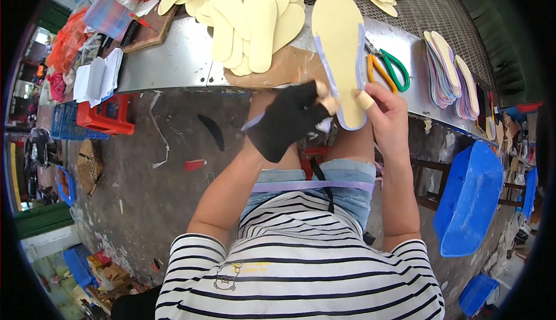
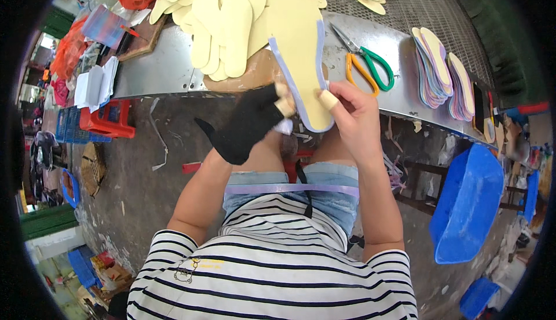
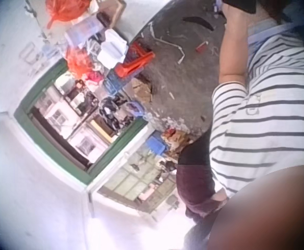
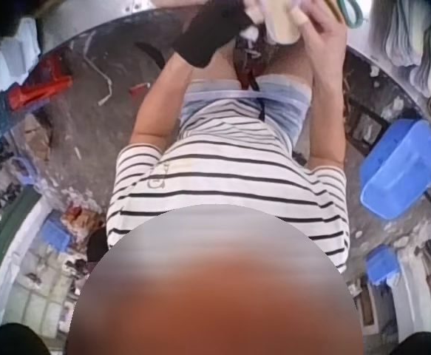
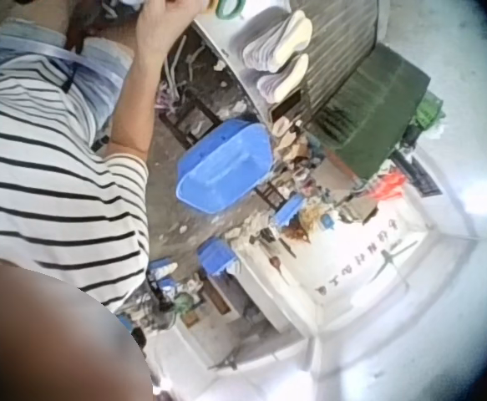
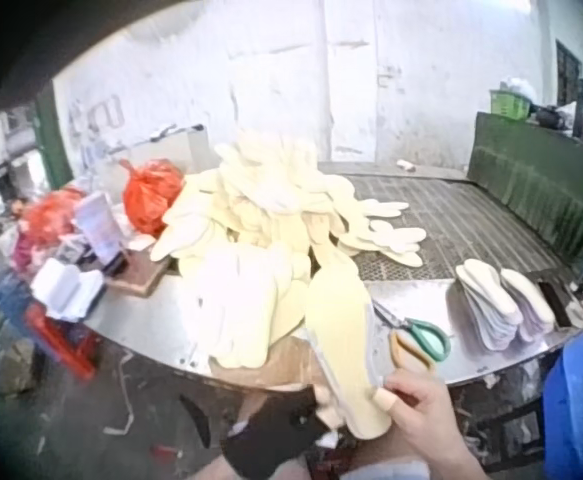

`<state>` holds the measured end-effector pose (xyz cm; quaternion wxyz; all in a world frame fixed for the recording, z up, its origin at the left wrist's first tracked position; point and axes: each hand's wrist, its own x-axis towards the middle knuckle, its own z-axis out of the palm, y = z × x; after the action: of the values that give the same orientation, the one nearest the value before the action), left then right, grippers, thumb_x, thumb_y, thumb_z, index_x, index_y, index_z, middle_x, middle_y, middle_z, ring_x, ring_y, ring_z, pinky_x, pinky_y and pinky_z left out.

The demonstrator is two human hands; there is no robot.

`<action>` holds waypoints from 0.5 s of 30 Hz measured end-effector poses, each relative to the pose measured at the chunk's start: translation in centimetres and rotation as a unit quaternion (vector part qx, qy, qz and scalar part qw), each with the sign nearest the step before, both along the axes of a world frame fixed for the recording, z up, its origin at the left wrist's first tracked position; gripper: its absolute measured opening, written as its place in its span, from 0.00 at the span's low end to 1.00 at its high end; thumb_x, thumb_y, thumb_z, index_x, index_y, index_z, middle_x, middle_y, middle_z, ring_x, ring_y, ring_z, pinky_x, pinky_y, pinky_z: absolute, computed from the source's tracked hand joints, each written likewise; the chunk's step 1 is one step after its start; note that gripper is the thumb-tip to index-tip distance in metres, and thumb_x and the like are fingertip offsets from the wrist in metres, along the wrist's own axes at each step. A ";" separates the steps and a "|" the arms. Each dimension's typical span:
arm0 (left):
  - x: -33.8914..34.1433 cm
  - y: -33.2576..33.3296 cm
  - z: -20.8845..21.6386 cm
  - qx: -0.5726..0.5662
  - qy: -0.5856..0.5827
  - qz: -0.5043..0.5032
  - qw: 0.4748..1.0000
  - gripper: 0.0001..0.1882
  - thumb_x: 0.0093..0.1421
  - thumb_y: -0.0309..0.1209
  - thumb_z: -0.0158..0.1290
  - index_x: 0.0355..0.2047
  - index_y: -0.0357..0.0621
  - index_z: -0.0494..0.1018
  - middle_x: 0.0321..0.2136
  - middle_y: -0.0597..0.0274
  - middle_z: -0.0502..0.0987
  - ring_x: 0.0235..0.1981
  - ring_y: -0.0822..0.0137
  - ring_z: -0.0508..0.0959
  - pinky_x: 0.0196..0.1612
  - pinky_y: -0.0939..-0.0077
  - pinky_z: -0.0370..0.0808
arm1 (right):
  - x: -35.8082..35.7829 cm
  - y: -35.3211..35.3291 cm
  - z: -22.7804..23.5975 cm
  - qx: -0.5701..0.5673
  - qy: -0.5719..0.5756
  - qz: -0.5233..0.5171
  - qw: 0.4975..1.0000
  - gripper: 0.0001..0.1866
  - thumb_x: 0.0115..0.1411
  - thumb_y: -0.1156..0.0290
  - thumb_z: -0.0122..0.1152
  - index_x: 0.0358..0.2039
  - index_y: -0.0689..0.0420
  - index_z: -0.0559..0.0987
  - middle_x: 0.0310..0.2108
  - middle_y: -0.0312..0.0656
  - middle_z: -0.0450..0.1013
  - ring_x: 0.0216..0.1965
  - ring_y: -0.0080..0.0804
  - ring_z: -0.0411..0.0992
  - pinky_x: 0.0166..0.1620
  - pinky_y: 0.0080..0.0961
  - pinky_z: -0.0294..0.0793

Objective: The worker is attaching decorative or structural straps to shoe insoles using adhesive and scissors.

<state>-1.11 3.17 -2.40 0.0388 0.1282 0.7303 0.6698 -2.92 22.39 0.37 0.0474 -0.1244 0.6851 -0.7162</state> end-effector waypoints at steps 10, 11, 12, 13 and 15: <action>-0.9 1.0 2.7 0.046 -0.055 0.129 0.989 0.14 0.62 0.38 0.46 0.34 0.40 0.73 0.13 0.73 0.66 0.13 0.80 0.65 0.15 0.86 0.59 | -0.2 3.6 0.1 0.153 0.093 -0.075 0.981 0.07 0.55 0.75 0.55 0.33 0.64 0.77 0.27 0.30 0.70 0.29 0.15 0.66 0.33 0.13 0.65; -1.0 1.1 2.7 0.062 -0.076 0.108 0.989 0.17 0.62 0.41 0.44 0.35 0.40 0.72 0.12 0.72 0.65 0.11 0.79 0.65 0.14 0.86 0.59 | -1.6 5.6 0.7 0.142 0.105 -0.150 0.973 0.08 0.55 0.75 0.56 0.34 0.64 0.77 0.28 0.30 0.71 0.30 0.15 0.66 0.33 0.13 0.65; -0.9 0.6 2.8 0.073 -0.098 0.095 0.988 0.19 0.63 0.44 0.42 0.36 0.40 0.71 0.11 0.71 0.64 0.10 0.77 0.65 0.12 0.86 0.58 | -3.4 7.6 1.2 0.125 0.117 -0.215 0.961 0.08 0.55 0.74 0.56 0.35 0.63 0.78 0.29 0.29 0.71 0.30 0.15 0.67 0.33 0.13 0.65; -1.2 0.2 3.2 0.098 -0.153 0.050 0.982 0.23 0.63 0.48 0.38 0.38 0.39 0.70 0.13 0.68 0.66 0.14 0.75 0.68 0.16 0.86 0.62 | -4.9 10.4 2.1 0.126 0.123 -0.252 0.952 0.08 0.54 0.74 0.56 0.33 0.65 0.77 0.27 0.30 0.72 0.29 0.16 0.67 0.32 0.15 0.66; -1.3 -1.0 3.0 0.125 -0.175 0.014 0.976 0.22 0.64 0.44 0.35 0.41 0.38 0.69 0.22 0.64 0.70 0.20 0.74 0.71 0.21 0.84 0.66 | -8.4 16.1 2.8 0.175 0.143 -0.332 0.916 0.09 0.53 0.73 0.57 0.31 0.66 0.77 0.23 0.33 0.73 0.28 0.20 0.69 0.31 0.19 0.67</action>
<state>-2.36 2.18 0.58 0.1401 0.0023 0.6243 0.7685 -11.31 38.50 3.16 -0.2709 0.0191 0.8009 -0.5336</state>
